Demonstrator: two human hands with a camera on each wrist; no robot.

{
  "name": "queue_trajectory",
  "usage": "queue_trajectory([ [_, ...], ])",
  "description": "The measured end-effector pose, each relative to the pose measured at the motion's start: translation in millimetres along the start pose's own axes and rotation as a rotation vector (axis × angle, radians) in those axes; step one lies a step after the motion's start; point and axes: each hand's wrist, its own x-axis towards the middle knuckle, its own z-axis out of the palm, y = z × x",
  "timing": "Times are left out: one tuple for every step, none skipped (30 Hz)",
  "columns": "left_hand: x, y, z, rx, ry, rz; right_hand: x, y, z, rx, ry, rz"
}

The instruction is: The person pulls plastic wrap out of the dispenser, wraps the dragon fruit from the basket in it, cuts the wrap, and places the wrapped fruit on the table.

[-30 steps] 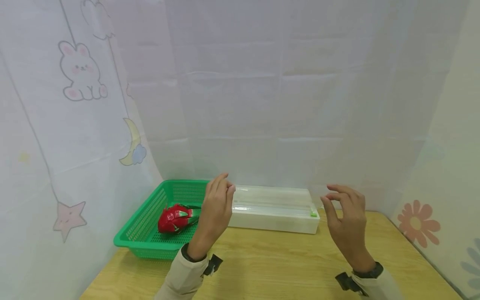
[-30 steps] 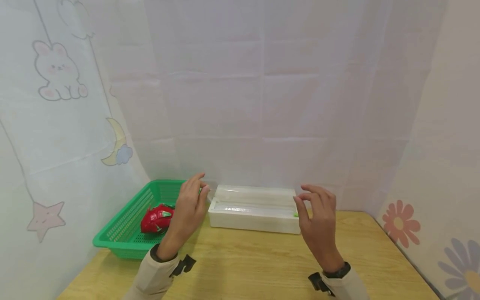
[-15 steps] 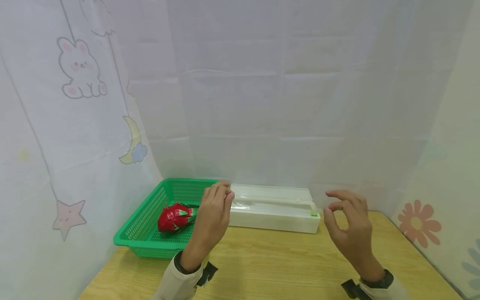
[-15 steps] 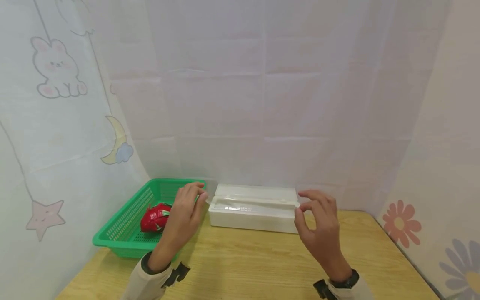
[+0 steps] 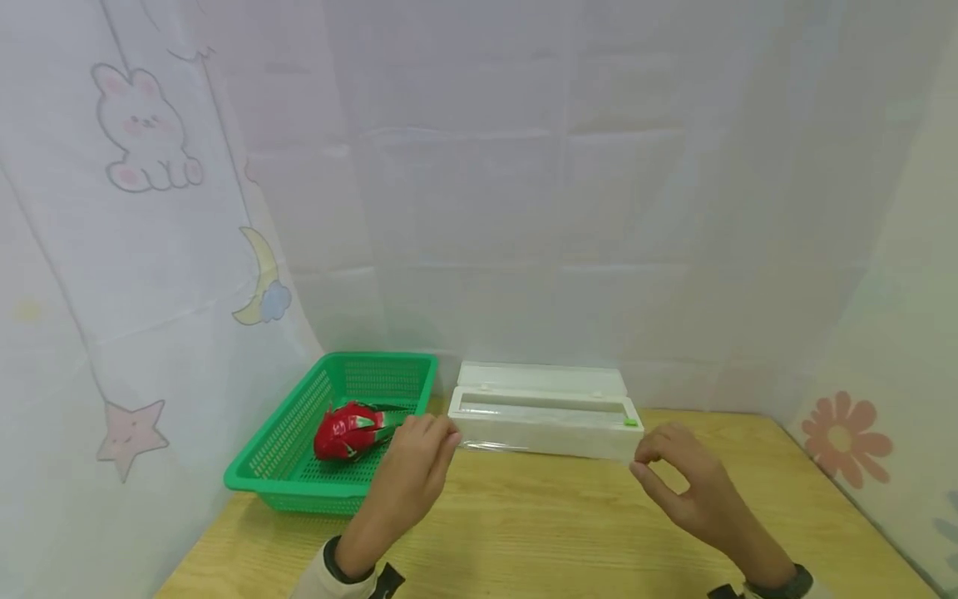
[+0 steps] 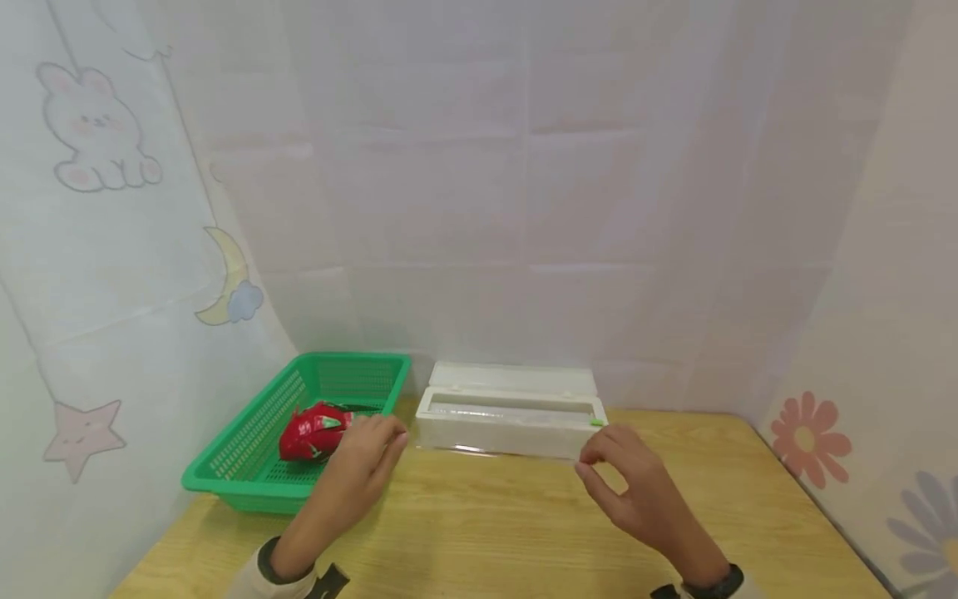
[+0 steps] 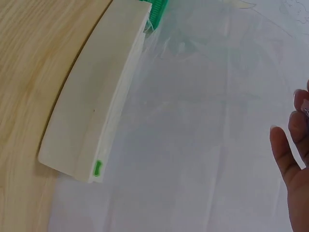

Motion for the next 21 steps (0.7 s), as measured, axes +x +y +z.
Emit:
queue_trajectory([
  [-3.4, -2.0, 1.8, -0.011, -0.022, -0.005, -4.1, 1.1, 0.2, 0.022, -0.029, 0.007],
  [-6.9, -4.0, 3.5, -0.024, -0.04, -0.007, -8.3, 1.8, 0.3, 0.041, -0.058, 0.015],
  [-10.2, -5.9, 5.1, -0.036, -0.055, -0.007, -12.4, 2.1, 0.3, 0.062, -0.091, 0.027],
  [-13.4, -8.1, 6.9, -0.047, -0.071, 0.0, -16.5, 2.1, 0.3, 0.083, -0.128, 0.041],
  [-16.3, -10.6, 8.6, -0.058, -0.086, 0.013, -20.4, 2.0, 0.3, 0.101, -0.168, 0.063],
  [-19.1, -13.1, 10.2, -0.07, -0.106, 0.033, -24.2, 1.6, 0.6, 0.119, -0.207, 0.086],
  [-21.9, -15.4, 11.7, -0.076, -0.126, 0.062, -27.8, 0.8, 0.8, 0.139, -0.245, 0.109],
  [-24.6, -17.7, 12.9, -0.079, -0.145, 0.096, -31.2, 0.0, 1.5, 0.162, -0.285, 0.133],
  [-27.0, -20.2, 14.4, -0.079, -0.167, 0.134, -34.5, -0.6, 2.7, 0.193, -0.32, 0.152],
  [-29.1, -22.7, 16.0, -0.08, -0.19, 0.177, -37.6, -1.1, 4.3, 0.224, -0.356, 0.166],
  [-31.3, -25.1, 17.6, -0.084, -0.215, 0.215, -40.8, -1.6, 6.1, 0.256, -0.393, 0.185],
  [-33.7, -27.2, 19.1, -0.087, -0.243, 0.253, -44.0, -2.2, 8.2, 0.288, -0.43, 0.198],
  [-36.2, -29.4, 20.9, -0.088, -0.27, 0.286, -47.3, -2.9, 10.3, 0.313, -0.466, 0.21],
  [-39.0, -31.2, 22.8, -0.095, -0.3, 0.316, -50.7, -3.4, 12.3, 0.343, -0.505, 0.228],
  [-41.6, -32.7, 25.1, -0.096, -0.337, 0.342, -54.1, -3.9, 14.0, 0.369, -0.539, 0.243],
  [-44.3, -34.0, 27.6, -0.102, -0.375, 0.365, -57.6, -4.5, 15.4, 0.388, -0.577, 0.267],
  [-47.1, -35.2, 30.2, -0.106, -0.413, 0.382, -61.1, -4.7, 16.5, 0.407, -0.614, 0.296],
  [-49.9, -36.4, 32.8, -0.103, -0.453, 0.392, -64.4, -4.7, 17.4, 0.429, -0.648, 0.327],
  [-52.4, -37.5, 35.7, -0.094, -0.488, 0.4, -67.6, -4.3, 18.7, 0.455, -0.68, 0.362],
  [-54.9, -38.4, 38.6, -0.078, -0.52, 0.406, -70.9, -3.8, 19.9, 0.487, -0.707, 0.397],
  [-57.1, -39.2, 41.3, -0.06, -0.554, 0.403, -74.1, -3.2, 21.4, 0.503, -0.727, 0.422],
])
